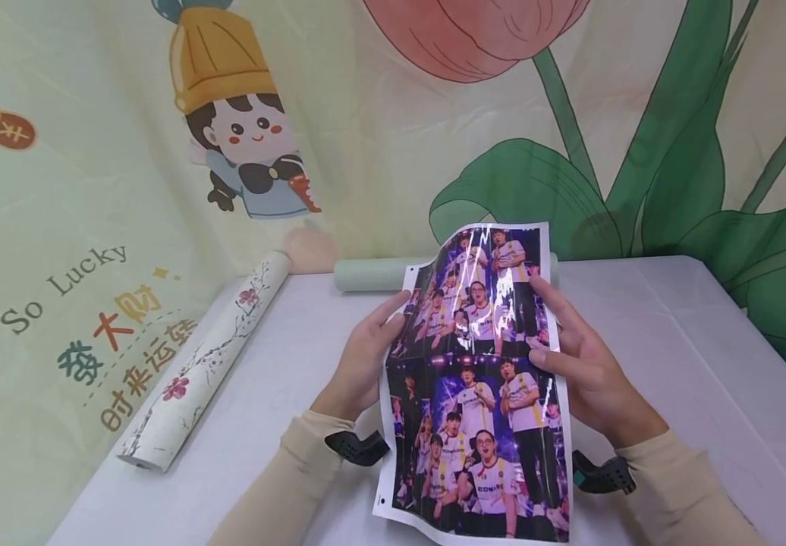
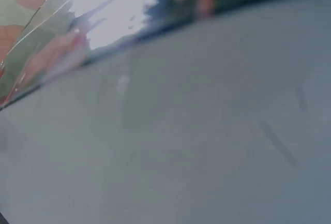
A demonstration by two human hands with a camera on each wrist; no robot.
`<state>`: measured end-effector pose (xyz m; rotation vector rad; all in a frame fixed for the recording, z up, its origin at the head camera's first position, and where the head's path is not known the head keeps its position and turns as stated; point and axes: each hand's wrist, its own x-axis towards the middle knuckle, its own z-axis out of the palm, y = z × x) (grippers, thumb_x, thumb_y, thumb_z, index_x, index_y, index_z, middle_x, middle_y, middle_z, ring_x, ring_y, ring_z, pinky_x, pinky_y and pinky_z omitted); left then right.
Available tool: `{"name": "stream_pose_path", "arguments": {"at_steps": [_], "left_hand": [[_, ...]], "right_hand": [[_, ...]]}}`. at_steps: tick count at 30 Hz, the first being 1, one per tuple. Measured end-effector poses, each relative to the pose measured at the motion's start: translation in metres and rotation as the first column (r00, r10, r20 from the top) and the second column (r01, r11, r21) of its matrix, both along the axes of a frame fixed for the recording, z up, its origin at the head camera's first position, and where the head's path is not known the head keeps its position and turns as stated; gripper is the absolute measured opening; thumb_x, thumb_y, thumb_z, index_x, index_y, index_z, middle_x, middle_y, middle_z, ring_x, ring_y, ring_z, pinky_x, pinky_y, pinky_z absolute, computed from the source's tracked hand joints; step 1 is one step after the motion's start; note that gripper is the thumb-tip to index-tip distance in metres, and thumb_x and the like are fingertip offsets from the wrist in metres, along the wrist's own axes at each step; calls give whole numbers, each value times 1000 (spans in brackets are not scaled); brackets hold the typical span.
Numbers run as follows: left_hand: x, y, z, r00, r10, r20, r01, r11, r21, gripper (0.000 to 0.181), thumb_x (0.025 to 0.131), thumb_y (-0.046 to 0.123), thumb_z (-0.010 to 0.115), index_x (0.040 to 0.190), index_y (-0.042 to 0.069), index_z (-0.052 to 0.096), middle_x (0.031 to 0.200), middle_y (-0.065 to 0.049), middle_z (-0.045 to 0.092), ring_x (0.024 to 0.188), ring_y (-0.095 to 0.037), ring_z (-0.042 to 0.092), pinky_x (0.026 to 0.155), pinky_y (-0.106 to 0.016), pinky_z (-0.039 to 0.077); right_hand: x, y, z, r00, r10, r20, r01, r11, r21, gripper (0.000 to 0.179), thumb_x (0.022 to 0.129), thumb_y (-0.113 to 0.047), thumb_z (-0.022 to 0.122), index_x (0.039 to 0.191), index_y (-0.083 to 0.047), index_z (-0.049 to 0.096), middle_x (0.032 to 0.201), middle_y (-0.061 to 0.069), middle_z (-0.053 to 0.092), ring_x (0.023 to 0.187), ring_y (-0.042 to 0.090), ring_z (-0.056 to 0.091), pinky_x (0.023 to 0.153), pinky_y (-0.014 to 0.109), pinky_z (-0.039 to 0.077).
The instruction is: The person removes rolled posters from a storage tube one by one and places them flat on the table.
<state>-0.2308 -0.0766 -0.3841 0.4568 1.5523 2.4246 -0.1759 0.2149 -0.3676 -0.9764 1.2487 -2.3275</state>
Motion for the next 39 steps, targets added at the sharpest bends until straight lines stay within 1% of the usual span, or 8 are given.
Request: {"name": "stream_pose_path", "arguments": {"at_steps": [5, 9, 13, 18, 22, 25, 34, 39], "left_hand": [[-6, -7, -2, 996, 84, -17, -84, 996, -31, 47, 94, 24, 53, 139, 16, 42, 140, -5, 40, 120, -25, 49, 92, -36, 44], [-10, -14, 1, 989, 134, -55, -139, 985, -104, 46, 94, 28, 52, 139, 20, 43, 139, -1, 43, 117, -23, 52, 91, -33, 45], [-11, -16, 4, 988, 144, -61, -151, 980, -127, 46, 94, 30, 53, 138, 21, 43, 137, 0, 46, 115, -23, 53, 91, -33, 45], [-9, -15, 6, 989, 143, -45, -148, 981, -127, 46, 94, 30, 53, 138, 23, 44, 139, 2, 42, 117, -21, 52, 92, -32, 44], [-8, -15, 6, 994, 111, -12, -112, 990, -84, 46, 95, 29, 51, 139, 23, 42, 138, 0, 43, 117, -24, 52, 91, -35, 45], [-8, -16, 6, 999, 50, 17, -50, 998, -36, 47, 96, 28, 49, 141, 24, 37, 137, -6, 45, 116, -29, 53, 89, -40, 46], [-7, -15, 1, 995, -98, 31, 99, 995, -26, 53, 97, 23, 49, 145, 25, 28, 134, -14, 48, 112, -31, 55, 85, -46, 47], [-1, -7, -3, 984, -172, 45, 168, 982, 92, 53, 98, 22, 46, 146, 21, 25, 137, -14, 44, 118, -30, 50, 90, -43, 45]], "right_hand": [[1, 1, 0, 999, -51, 7, 50, 997, 53, 68, 96, 5, 19, 149, -30, -4, 153, 11, 0, 125, 33, 42, 87, 56, 42], [2, 4, 0, 997, -70, -14, 71, 994, 79, 72, 92, 7, 22, 149, -28, -4, 154, 10, 0, 129, 28, 37, 93, 50, 40], [2, 4, -1, 994, -108, -9, 108, 986, 129, 77, 90, 11, 28, 149, -29, -2, 153, 12, 8, 128, 27, 39, 93, 49, 41], [3, 2, 1, 982, -186, 14, 180, 965, 193, 73, 93, 8, 28, 149, -31, 3, 153, 10, 5, 125, 25, 41, 90, 49, 43], [2, 0, 2, 976, -219, 13, 212, 954, 211, 65, 96, 2, 25, 150, -29, 4, 153, 8, 1, 124, 24, 43, 88, 49, 45], [1, 0, 3, 974, -225, 25, 217, 958, 189, 61, 98, -1, 23, 150, -29, 4, 152, 11, 1, 121, 25, 46, 87, 49, 46], [0, 7, 2, 977, -192, 95, 194, 981, -12, 57, 99, -4, 15, 150, -29, 3, 152, 10, -1, 122, 27, 47, 87, 48, 45], [0, 6, -1, 970, -230, 81, 228, 973, 35, 58, 99, -4, 17, 149, -30, 2, 152, 10, -1, 120, 28, 48, 85, 49, 45]]}}
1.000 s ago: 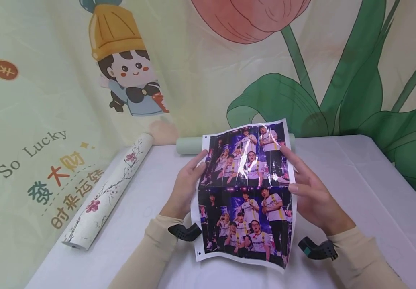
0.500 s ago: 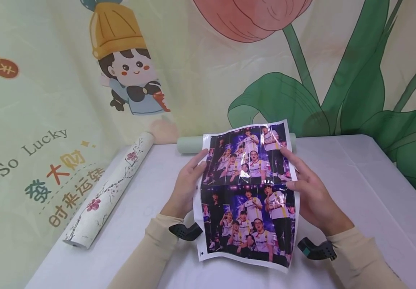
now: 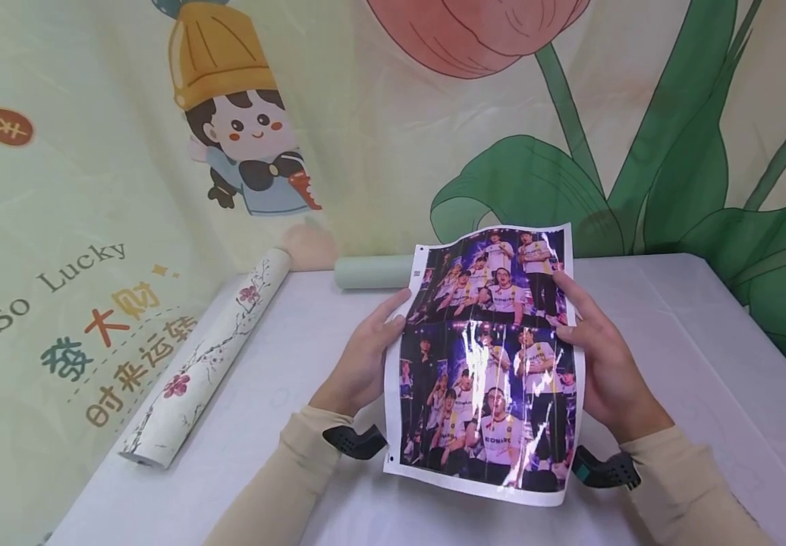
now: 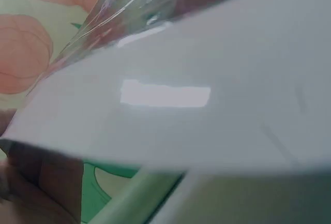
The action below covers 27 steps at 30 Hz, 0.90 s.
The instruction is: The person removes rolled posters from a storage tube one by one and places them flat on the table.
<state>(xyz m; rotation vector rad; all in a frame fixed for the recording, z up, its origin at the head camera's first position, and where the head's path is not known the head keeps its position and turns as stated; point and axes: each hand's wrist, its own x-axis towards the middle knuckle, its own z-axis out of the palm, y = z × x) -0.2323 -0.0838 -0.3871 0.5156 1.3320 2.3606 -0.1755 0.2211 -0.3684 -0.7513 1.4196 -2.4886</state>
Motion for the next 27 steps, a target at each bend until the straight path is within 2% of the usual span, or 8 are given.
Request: {"name": "stream_pose_path", "arguments": {"at_steps": [3, 10, 14, 17, 21, 24, 27], "left_hand": [[3, 5, 0, 999, -22, 33, 20, 998, 60, 52, 98, 22, 44, 147, 19, 24, 140, -14, 42, 120, -27, 49, 93, -39, 43], [10, 12, 10, 997, 61, 38, -62, 998, 15, 47, 101, 17, 32, 147, 10, 22, 143, -18, 35, 112, -19, 54, 89, -30, 46], [12, 15, 10, 997, 60, 41, -61, 998, 25, 47, 102, 16, 30, 147, 9, 19, 145, -17, 31, 115, -18, 51, 91, -29, 45], [12, 17, 5, 997, 67, 37, -68, 998, 14, 47, 102, 16, 29, 147, 10, 18, 145, -17, 30, 112, -15, 52, 90, -26, 44], [10, 25, -7, 997, 73, 15, -72, 997, -36, 48, 101, 14, 31, 147, 10, 18, 144, -17, 33, 107, -11, 52, 88, -24, 44], [12, 33, -18, 999, 39, 13, -38, 997, -70, 48, 101, 17, 32, 147, 11, 19, 142, -14, 35, 109, -11, 51, 89, -24, 42], [18, 41, -26, 999, -2, 46, 6, 996, -84, 49, 101, 21, 35, 147, 14, 21, 136, -12, 42, 107, -13, 52, 87, -25, 44]], "right_hand": [[-2, -1, -2, 1000, -7, 30, 6, 999, 33, 59, 100, -4, 21, 149, -31, 3, 151, 10, 3, 117, 27, 51, 83, 49, 46], [-7, -6, -14, 998, 43, 46, -44, 999, 16, 63, 99, 2, 24, 149, -29, 1, 147, 12, 22, 113, 33, 54, 81, 50, 46], [-8, -10, -18, 998, 27, 57, -29, 999, 42, 64, 99, 1, 27, 149, -29, 1, 143, 11, 33, 110, 33, 56, 79, 50, 45], [-8, -13, -20, 997, 8, 71, -12, 999, 50, 64, 99, 0, 29, 149, -29, 1, 142, 9, 35, 108, 32, 58, 79, 47, 46], [-7, -16, -22, 997, 12, 72, -14, 999, 30, 63, 99, -1, 28, 149, -28, 0, 142, 8, 34, 107, 29, 59, 79, 44, 47], [-7, -17, -23, 999, 34, 42, -35, 999, 16, 62, 99, 0, 25, 149, -25, -2, 142, 6, 34, 107, 28, 59, 79, 42, 48], [-7, -19, -22, 999, 40, 5, -40, 999, 29, 61, 99, -1, 24, 149, -22, -3, 144, 3, 32, 110, 26, 57, 81, 39, 49]]}}
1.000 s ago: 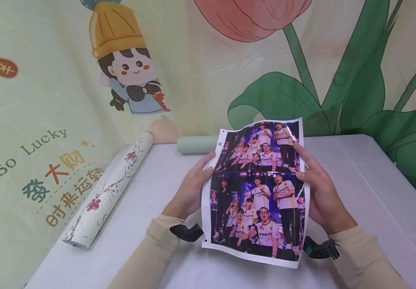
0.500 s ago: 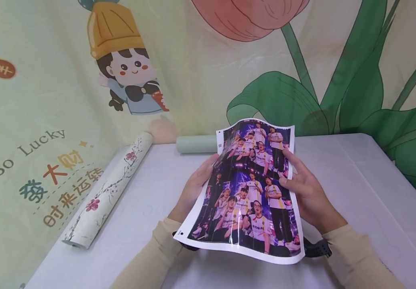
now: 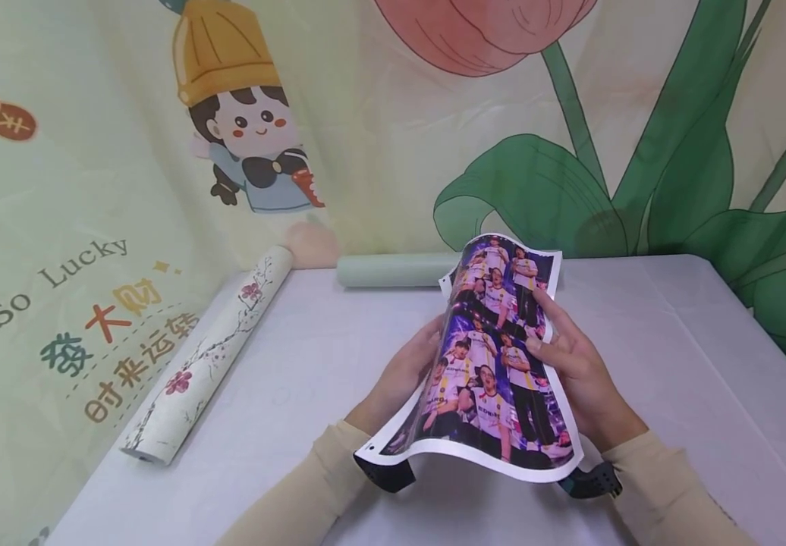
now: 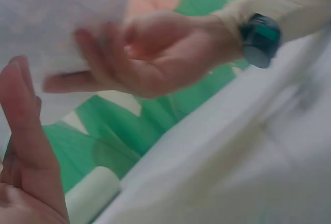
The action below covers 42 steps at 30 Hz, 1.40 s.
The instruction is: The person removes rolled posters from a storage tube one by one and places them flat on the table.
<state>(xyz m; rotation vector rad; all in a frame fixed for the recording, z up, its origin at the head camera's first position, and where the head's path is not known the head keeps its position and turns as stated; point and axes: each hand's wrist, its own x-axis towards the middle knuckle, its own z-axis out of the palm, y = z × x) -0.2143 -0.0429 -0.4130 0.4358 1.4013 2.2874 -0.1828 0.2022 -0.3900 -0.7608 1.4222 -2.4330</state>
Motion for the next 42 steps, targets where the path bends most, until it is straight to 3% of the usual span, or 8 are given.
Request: {"name": "stream_pose_path", "arguments": {"at_steps": [7, 15, 21, 26, 29, 33, 37, 42], "left_hand": [[7, 11, -8, 991, -42, 127, 42, 999, 2, 48, 97, 23, 47, 143, 24, 31, 122, -11, 55, 95, -17, 59, 76, -28, 50], [10, 17, -10, 976, -106, 188, 109, 994, -10, 48, 96, 23, 49, 142, 24, 33, 126, -13, 54, 103, -21, 59, 81, -32, 50], [7, 19, -11, 980, -94, 176, 104, 993, -52, 47, 96, 24, 50, 140, 27, 36, 123, -13, 56, 101, -22, 60, 79, -34, 51], [-7, 5, -11, 996, 12, 89, -2, 994, -106, 49, 96, 22, 49, 143, 23, 34, 126, -15, 53, 94, -18, 60, 77, -29, 51], [-13, -11, -7, 993, 87, 79, -77, 990, -120, 48, 98, 20, 44, 145, 20, 31, 132, -14, 48, 96, -17, 60, 78, -27, 50], [-14, -27, 1, 986, 137, 98, -125, 985, -120, 48, 99, 18, 40, 145, 20, 28, 135, -16, 45, 98, -18, 60, 79, -29, 50], [-9, -37, 8, 981, 156, 117, -140, 981, -133, 49, 100, 17, 39, 146, 19, 25, 132, -17, 46, 97, -19, 61, 79, -30, 51], [-8, -52, -3, 971, 197, 133, -175, 972, -159, 48, 98, 19, 43, 145, 23, 29, 128, -16, 51, 99, -25, 62, 79, -36, 51]], "right_hand": [[6, 1, 7, 998, 47, 40, -43, 996, -80, 57, 100, -4, 21, 150, -22, -1, 149, 5, 18, 119, 25, 50, 86, 41, 44], [12, 5, 15, 988, 139, 61, -125, 974, -191, 55, 100, -5, 14, 150, -24, -1, 150, 6, 8, 122, 27, 47, 91, 41, 40], [12, 6, 16, 985, 167, 42, -154, 964, -218, 55, 100, -6, 11, 149, -26, -3, 151, 4, -2, 126, 27, 43, 93, 42, 38], [10, 9, 13, 998, 7, 64, -1, 995, -96, 57, 101, -7, 20, 149, -29, 1, 150, 7, 10, 119, 25, 51, 87, 41, 43], [5, 11, 9, 990, -109, 86, 109, 994, 3, 57, 101, -9, 27, 149, -30, 5, 148, 9, 20, 112, 25, 56, 82, 40, 48], [0, 12, 3, 969, -223, 108, 210, 970, 121, 57, 101, -13, 35, 149, -30, 9, 143, 9, 30, 106, 24, 59, 78, 39, 51], [-5, 9, -3, 949, -291, 126, 263, 944, 198, 58, 99, -17, 42, 149, -28, 15, 140, 11, 36, 104, 25, 61, 77, 43, 51], [-10, 7, -13, 913, -367, 175, 306, 904, 300, 62, 95, -21, 52, 148, -25, 20, 134, 13, 44, 100, 27, 62, 75, 47, 50]]}}
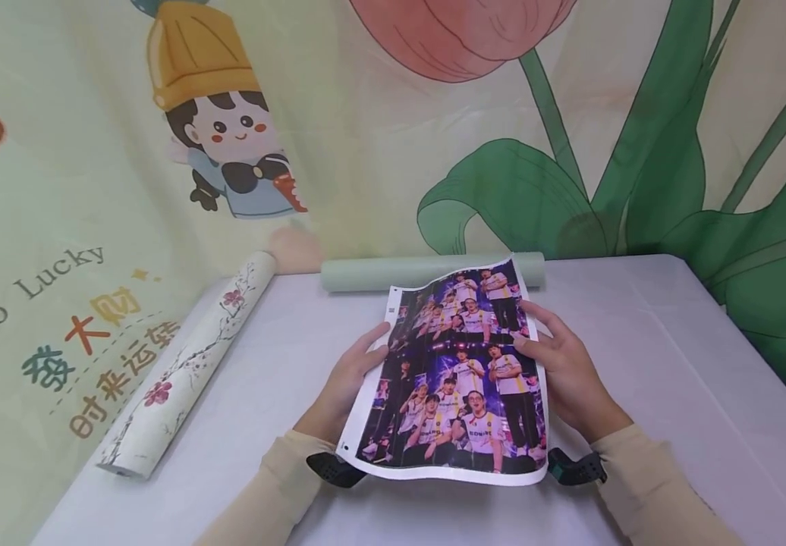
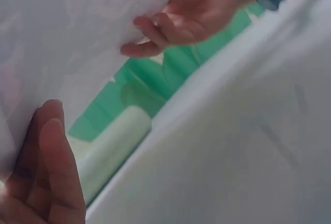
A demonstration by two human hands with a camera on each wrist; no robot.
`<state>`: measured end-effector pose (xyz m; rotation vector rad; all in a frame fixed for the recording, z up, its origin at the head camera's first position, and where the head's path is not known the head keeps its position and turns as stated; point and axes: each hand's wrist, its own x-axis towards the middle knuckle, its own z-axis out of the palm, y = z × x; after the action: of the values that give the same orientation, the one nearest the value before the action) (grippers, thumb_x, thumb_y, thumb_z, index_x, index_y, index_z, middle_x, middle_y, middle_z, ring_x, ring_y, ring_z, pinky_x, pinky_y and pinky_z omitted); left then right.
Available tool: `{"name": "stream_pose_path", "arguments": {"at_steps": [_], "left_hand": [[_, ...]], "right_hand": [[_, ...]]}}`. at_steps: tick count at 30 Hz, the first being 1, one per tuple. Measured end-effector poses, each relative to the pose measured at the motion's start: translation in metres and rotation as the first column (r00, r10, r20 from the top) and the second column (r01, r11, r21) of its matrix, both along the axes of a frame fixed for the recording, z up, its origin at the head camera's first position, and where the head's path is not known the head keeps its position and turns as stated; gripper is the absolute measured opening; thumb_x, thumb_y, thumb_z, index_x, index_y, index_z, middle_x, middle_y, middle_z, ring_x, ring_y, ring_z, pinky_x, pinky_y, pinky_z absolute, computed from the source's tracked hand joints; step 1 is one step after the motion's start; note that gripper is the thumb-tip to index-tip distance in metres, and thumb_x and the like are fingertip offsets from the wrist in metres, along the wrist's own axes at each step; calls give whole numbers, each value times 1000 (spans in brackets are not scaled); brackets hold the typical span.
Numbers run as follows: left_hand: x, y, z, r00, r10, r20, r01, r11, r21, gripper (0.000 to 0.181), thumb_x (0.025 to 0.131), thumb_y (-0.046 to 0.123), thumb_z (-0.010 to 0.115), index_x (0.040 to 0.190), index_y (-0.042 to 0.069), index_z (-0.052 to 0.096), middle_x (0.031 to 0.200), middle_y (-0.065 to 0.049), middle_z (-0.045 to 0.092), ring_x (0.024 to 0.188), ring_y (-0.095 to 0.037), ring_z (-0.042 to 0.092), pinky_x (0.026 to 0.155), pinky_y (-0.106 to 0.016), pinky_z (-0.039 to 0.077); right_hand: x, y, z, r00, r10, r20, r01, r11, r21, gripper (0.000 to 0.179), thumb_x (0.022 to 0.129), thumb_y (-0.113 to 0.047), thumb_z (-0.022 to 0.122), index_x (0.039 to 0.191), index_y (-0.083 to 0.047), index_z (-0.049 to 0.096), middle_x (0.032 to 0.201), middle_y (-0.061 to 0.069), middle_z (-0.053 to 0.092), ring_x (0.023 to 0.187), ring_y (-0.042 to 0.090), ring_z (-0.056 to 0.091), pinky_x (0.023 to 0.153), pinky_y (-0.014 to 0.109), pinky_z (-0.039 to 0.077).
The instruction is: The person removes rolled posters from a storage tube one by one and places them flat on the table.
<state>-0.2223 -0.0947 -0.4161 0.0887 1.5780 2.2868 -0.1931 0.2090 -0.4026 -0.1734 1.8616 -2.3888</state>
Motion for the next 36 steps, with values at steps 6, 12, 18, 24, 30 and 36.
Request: {"name": "stream_pose_path", "arguments": {"at_steps": [6, 12, 18, 24, 30, 36], "left_hand": [[-2, -28, -17, 997, 33, -63, -43, 986, -164, 52, 96, 24, 49, 144, 28, 30, 129, -12, 52, 105, -29, 60, 84, -39, 49], [0, -60, -24, 995, 55, -80, -77, 946, -314, 47, 96, 26, 50, 141, 26, 36, 123, -11, 57, 103, -25, 61, 84, -37, 49], [1, -86, -28, 989, 136, -61, -149, 915, -374, 39, 92, 21, 55, 131, 19, 49, 114, -11, 62, 96, -26, 63, 72, -39, 53], [-4, -102, -29, 977, 202, -69, -211, 872, -442, 34, 91, 16, 57, 124, 18, 53, 107, -11, 64, 89, -26, 64, 68, -38, 53], [-12, -120, -27, 976, 203, -82, -215, 824, -525, 31, 91, 11, 55, 122, 14, 54, 104, -12, 64, 84, -27, 65, 67, -39, 54], [-16, -140, -25, 970, 230, -84, -236, 783, -575, 30, 90, 6, 53, 120, 11, 55, 103, -15, 64, 81, -25, 65, 66, -38, 54]], "right_hand": [[-6, -14, -13, 996, -7, 84, -3, 992, 123, 67, 91, -27, 59, 147, -28, 22, 132, 18, 48, 101, 28, 62, 79, 42, 51], [-11, -32, -23, 992, 53, 116, -76, 977, 198, 62, 91, -25, 59, 145, -21, 29, 130, 20, 50, 102, 29, 61, 81, 38, 51], [-18, -51, -25, 987, 90, 130, -118, 967, 224, 53, 93, -22, 56, 141, -16, 34, 125, 17, 55, 101, 28, 62, 81, 38, 51], [-28, -74, -24, 986, 95, 137, -127, 960, 251, 49, 94, -20, 53, 140, -15, 36, 119, 17, 59, 97, 27, 63, 79, 37, 52], [-34, -100, -24, 987, 82, 136, -117, 952, 282, 48, 93, -19, 53, 138, -14, 38, 114, 17, 60, 92, 26, 65, 79, 36, 51], [-34, -112, -28, 986, 85, 142, -125, 945, 302, 46, 91, -17, 56, 134, -11, 42, 110, 13, 62, 91, 23, 64, 80, 36, 50]]}}
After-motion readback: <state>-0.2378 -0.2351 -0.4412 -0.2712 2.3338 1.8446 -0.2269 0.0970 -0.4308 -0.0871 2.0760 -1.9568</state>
